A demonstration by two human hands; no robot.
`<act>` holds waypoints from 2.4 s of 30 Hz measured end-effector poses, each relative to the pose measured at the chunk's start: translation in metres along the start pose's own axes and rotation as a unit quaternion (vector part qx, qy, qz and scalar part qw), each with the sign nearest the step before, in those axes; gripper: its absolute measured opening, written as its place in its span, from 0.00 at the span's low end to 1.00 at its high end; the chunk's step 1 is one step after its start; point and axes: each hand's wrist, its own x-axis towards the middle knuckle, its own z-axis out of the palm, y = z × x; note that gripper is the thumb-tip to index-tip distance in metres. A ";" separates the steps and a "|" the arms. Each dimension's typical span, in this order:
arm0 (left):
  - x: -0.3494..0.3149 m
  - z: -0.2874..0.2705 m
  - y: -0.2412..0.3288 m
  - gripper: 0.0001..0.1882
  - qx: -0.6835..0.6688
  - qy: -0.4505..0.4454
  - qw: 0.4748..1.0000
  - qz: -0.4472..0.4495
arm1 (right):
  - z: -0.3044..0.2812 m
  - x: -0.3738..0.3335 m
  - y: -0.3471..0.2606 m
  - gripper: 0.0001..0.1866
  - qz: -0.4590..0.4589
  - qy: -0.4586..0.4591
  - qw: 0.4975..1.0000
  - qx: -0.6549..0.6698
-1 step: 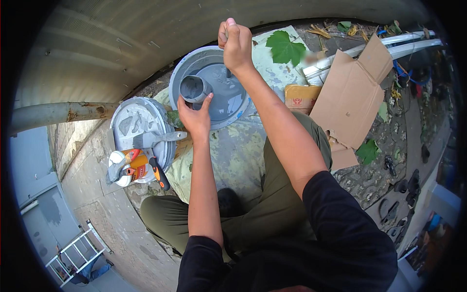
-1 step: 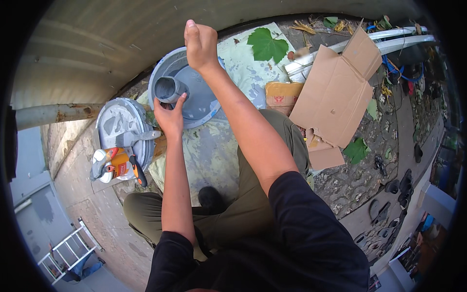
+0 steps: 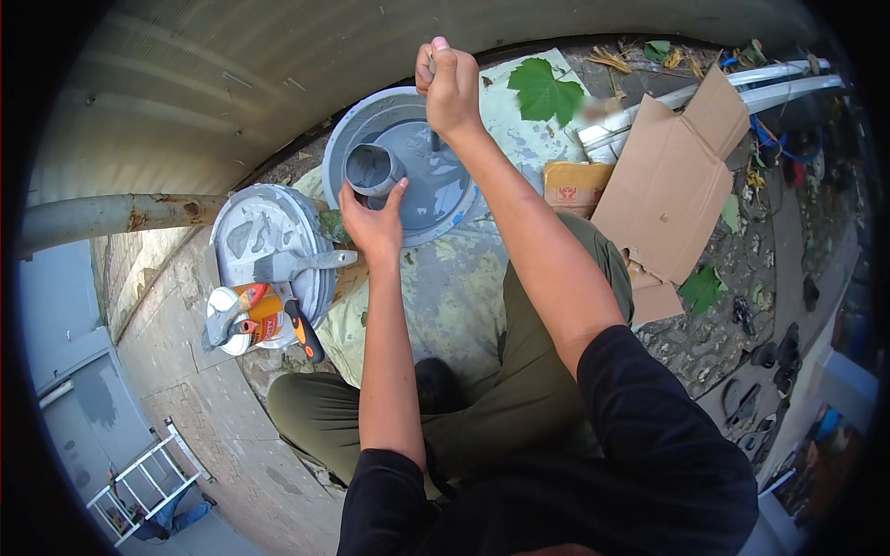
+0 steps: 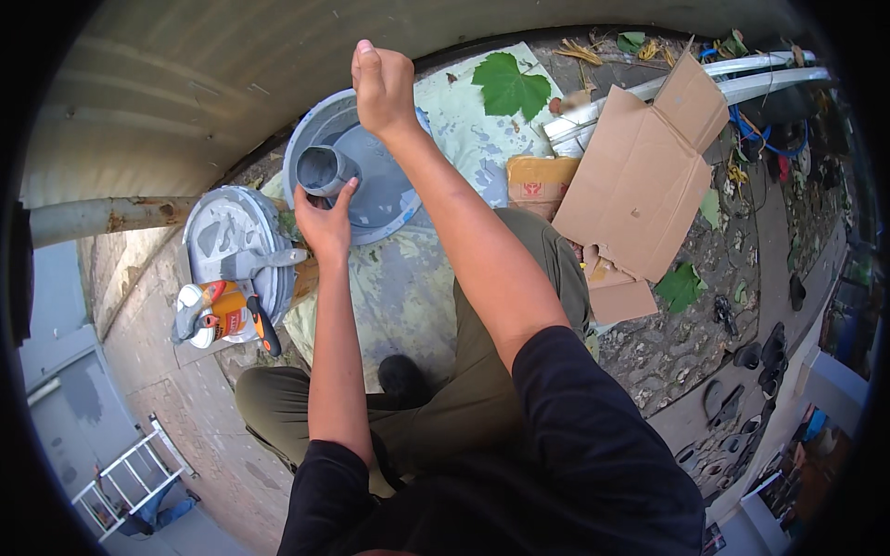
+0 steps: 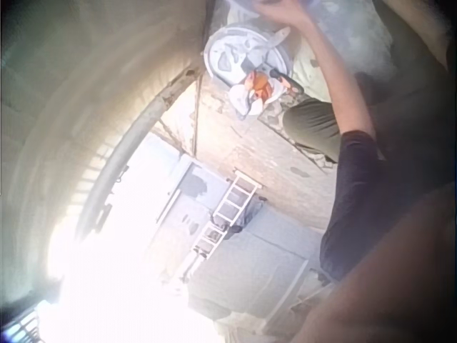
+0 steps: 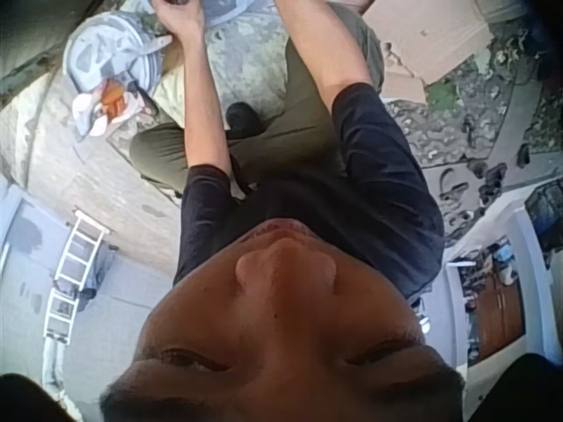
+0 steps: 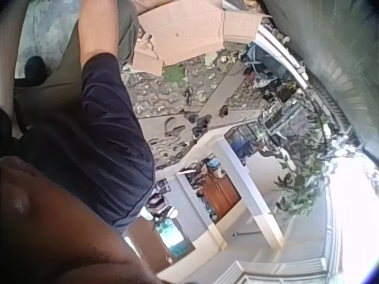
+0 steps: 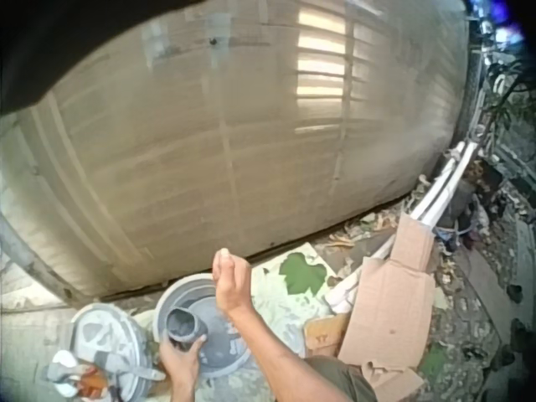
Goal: Painting a gray stripe on a wall with a brush and then stirring paint in a large bucket.
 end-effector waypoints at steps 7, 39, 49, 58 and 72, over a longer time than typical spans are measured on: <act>-0.004 0.000 -0.004 0.35 0.075 -0.011 0.997 -0.009 | 0.001 -0.013 0.032 0.28 0.062 -0.016 0.997 -0.035; 0.005 -0.004 -0.003 0.41 0.101 -0.045 0.992 -0.061 | 0.016 -0.036 0.044 0.20 0.008 -0.026 0.996 -0.084; 0.000 -0.002 0.002 0.46 0.258 -0.058 0.964 0.028 | 0.010 -0.027 0.040 0.21 0.012 0.008 0.999 -0.051; -0.001 -0.004 -0.004 0.45 0.241 -0.029 0.970 0.018 | 0.005 -0.018 0.031 0.22 0.014 0.022 0.998 -0.065; 0.004 -0.007 -0.016 0.45 0.163 0.016 0.986 0.010 | 0.007 -0.008 0.012 0.23 0.016 0.027 0.999 -0.041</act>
